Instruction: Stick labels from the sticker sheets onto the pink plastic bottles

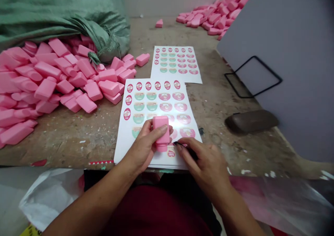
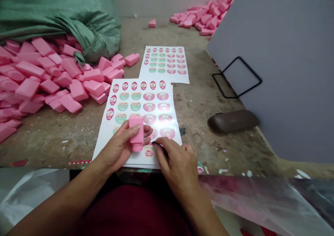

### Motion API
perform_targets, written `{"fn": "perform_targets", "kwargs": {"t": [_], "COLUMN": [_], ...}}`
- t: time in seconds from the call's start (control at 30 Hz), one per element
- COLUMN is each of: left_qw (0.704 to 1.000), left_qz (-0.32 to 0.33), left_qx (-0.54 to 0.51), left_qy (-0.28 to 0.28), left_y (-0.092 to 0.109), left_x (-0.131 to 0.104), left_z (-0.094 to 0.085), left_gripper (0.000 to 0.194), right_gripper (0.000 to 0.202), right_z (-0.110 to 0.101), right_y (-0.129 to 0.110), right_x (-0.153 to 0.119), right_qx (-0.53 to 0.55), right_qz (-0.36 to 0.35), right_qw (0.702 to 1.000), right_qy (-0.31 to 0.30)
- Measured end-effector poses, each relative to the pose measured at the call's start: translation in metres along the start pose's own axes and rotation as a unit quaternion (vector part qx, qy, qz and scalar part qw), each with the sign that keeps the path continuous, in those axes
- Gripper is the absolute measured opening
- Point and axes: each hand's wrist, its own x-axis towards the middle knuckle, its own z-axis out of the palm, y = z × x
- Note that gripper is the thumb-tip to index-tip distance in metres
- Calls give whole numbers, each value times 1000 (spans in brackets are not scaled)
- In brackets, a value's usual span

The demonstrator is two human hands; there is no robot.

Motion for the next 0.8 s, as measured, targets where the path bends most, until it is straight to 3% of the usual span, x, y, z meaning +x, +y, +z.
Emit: {"fn": "perform_targets", "kwargs": {"t": [0.2,0.8], "left_qw": [1000,1000], "left_qz": [8,16], "left_qx": [7,12], "left_qy": [18,19], "left_y": [4,3], "left_x": [0,-2], "left_z": [-7,-4], "left_gripper": [35,38], "right_gripper": [25,23], "right_z": [-2,-4], "right_y": [-4,-11], "right_x": [4,7], "right_qx": [-33,-60], "right_qz": [-9,1], "right_qw": [999,998], "right_qy": [-4,-15]}}
